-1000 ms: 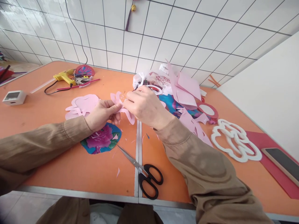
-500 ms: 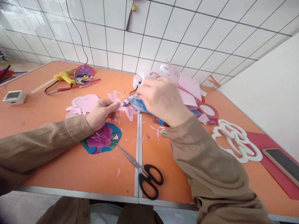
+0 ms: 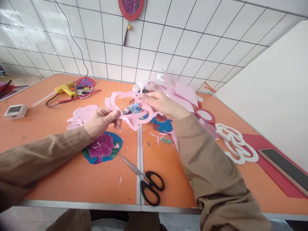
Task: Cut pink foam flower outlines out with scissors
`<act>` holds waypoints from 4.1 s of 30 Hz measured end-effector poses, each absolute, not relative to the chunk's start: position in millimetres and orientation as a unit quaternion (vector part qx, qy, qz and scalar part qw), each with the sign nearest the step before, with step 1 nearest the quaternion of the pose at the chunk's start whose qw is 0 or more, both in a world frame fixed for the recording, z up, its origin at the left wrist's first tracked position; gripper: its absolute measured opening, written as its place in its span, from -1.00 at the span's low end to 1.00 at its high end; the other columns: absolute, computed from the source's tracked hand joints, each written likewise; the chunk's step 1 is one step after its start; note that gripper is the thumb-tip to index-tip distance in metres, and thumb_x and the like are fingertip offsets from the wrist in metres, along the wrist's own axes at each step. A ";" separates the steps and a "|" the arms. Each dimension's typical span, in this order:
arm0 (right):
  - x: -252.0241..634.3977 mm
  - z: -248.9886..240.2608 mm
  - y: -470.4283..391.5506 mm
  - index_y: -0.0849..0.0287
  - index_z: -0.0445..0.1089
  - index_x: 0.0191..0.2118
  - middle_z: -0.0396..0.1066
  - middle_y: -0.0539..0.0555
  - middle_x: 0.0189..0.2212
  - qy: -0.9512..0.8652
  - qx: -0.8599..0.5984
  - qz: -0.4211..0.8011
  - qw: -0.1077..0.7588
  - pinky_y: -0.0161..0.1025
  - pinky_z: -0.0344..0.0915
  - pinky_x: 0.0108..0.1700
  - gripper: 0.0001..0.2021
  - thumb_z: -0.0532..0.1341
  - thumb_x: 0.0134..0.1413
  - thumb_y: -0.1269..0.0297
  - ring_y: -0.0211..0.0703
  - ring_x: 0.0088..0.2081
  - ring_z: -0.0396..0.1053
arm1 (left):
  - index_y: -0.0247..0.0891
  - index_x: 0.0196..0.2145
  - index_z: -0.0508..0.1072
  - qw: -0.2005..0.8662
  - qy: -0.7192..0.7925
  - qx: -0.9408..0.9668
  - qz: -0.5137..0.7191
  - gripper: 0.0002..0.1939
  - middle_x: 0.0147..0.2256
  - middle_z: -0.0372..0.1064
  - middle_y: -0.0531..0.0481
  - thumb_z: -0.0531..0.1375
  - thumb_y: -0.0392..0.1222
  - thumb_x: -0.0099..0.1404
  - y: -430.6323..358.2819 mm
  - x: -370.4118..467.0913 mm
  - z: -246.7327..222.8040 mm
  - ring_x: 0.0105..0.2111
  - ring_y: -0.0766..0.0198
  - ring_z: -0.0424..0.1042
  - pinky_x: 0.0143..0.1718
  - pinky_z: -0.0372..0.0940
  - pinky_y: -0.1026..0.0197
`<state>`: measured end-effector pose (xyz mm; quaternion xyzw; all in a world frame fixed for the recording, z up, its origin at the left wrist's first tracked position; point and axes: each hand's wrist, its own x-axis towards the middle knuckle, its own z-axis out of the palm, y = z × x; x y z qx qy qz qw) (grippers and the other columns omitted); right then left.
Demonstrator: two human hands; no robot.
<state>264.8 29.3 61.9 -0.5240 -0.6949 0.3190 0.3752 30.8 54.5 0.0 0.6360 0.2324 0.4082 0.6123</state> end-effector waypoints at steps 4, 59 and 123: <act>251.8 60.6 27.1 0.10 0.50 -0.36 0.54 0.09 -0.41 -0.631 -0.502 0.438 0.397 -0.19 0.44 -0.43 -0.53 0.46 -0.18 -0.22 -0.09 -0.41 0.50 | -0.31 -0.58 0.49 0.611 0.261 0.647 0.374 -0.49 -0.61 0.44 -0.01 0.36 0.23 0.14 60.1 28.6 -3.0 -0.63 0.38 0.39 -0.54 0.31 0.32; 226.6 49.2 25.9 0.23 0.52 -0.40 0.53 0.11 -0.36 -0.638 -0.596 0.174 0.455 -0.19 0.34 -0.39 -0.90 0.39 -0.11 0.52 -0.18 -0.49 0.46 | -0.48 -0.19 0.53 0.755 0.291 0.467 0.356 -0.63 -0.47 0.55 -0.22 0.11 -0.06 0.46 73.1 31.2 6.8 -0.52 0.20 0.53 -0.35 0.41 0.18; 206.2 38.0 4.4 0.12 0.50 -0.36 0.50 0.01 -0.44 -0.669 -0.496 0.213 0.511 -0.23 0.41 -0.39 -0.85 0.23 0.17 0.22 -0.19 -0.45 0.46 | -0.33 -0.30 0.46 0.584 0.312 0.669 0.336 -0.88 -0.63 0.32 0.11 0.14 -0.29 0.37 49.9 20.3 48.4 -0.64 0.41 0.35 -0.57 0.24 0.38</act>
